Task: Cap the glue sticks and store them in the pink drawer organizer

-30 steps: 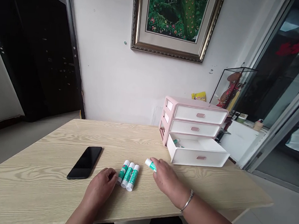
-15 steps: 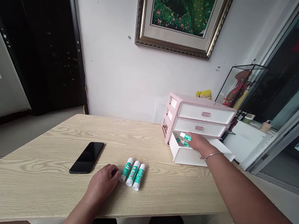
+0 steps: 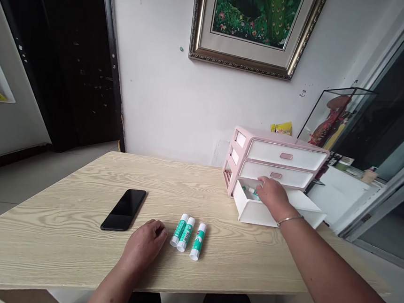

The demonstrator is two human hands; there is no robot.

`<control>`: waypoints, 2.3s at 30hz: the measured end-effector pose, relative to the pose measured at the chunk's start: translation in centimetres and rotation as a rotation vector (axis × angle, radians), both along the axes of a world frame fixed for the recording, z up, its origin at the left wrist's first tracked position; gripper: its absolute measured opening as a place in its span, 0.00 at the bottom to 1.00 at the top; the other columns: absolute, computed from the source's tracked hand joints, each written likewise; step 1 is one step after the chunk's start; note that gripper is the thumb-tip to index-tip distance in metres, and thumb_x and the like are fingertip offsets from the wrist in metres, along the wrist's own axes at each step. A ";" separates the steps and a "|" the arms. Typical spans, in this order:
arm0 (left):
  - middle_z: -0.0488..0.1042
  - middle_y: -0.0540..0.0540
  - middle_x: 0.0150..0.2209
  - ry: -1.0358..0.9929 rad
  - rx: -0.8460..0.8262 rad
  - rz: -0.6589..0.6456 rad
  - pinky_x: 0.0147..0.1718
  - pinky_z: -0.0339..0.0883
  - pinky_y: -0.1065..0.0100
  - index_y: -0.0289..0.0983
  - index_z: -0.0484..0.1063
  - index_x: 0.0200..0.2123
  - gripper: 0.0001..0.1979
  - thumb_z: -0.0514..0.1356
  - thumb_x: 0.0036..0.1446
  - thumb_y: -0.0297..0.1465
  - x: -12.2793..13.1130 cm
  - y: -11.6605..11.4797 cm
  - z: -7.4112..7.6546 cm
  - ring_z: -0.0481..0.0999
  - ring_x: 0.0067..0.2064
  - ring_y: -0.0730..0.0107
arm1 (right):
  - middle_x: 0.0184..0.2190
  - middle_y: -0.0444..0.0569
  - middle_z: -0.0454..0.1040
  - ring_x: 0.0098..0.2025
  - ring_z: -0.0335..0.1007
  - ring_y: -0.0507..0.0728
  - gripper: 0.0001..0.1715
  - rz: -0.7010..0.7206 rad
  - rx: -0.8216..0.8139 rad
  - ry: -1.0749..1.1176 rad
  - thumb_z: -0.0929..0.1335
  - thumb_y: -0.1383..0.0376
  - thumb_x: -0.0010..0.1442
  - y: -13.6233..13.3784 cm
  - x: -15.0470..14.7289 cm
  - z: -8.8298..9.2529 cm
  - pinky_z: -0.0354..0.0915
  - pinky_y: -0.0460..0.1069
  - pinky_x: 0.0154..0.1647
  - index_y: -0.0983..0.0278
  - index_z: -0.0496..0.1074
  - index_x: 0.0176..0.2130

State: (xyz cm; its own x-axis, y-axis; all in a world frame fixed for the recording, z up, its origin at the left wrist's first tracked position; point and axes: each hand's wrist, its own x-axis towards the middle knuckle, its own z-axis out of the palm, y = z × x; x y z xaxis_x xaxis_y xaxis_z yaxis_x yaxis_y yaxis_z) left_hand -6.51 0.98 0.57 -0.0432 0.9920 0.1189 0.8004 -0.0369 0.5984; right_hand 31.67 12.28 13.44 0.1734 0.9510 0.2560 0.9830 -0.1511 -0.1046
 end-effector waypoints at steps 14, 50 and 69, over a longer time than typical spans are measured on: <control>0.75 0.47 0.34 0.007 0.045 -0.050 0.34 0.56 0.69 0.39 0.72 0.28 0.13 0.53 0.64 0.33 -0.1 0.1 -0.7 0.73 0.36 0.68 | 0.43 0.63 0.79 0.45 0.78 0.69 0.33 0.426 -0.289 -0.021 0.59 0.48 0.68 -13.2 -19.0 -5.8 0.67 0.56 0.40 0.68 0.63 0.62; 0.78 0.47 0.35 -0.043 -0.022 -0.092 0.35 0.59 0.69 0.39 0.76 0.30 0.12 0.55 0.62 0.33 -0.1 -0.9 1.1 0.75 0.35 0.68 | 0.43 0.59 0.76 0.43 0.77 0.66 0.22 0.506 -0.201 -0.136 0.70 0.71 0.55 -7.9 -20.2 -9.2 0.67 0.53 0.39 0.65 0.68 0.50; 0.79 0.48 0.37 0.024 -0.056 -0.095 0.35 0.59 0.69 0.41 0.77 0.32 0.13 0.54 0.64 0.35 -0.3 -0.3 0.4 0.76 0.37 0.67 | 0.47 0.56 0.76 0.50 0.71 0.63 0.27 0.221 0.011 -0.223 0.68 0.70 0.59 0.4 1.5 1.0 0.57 0.51 0.48 0.62 0.66 0.57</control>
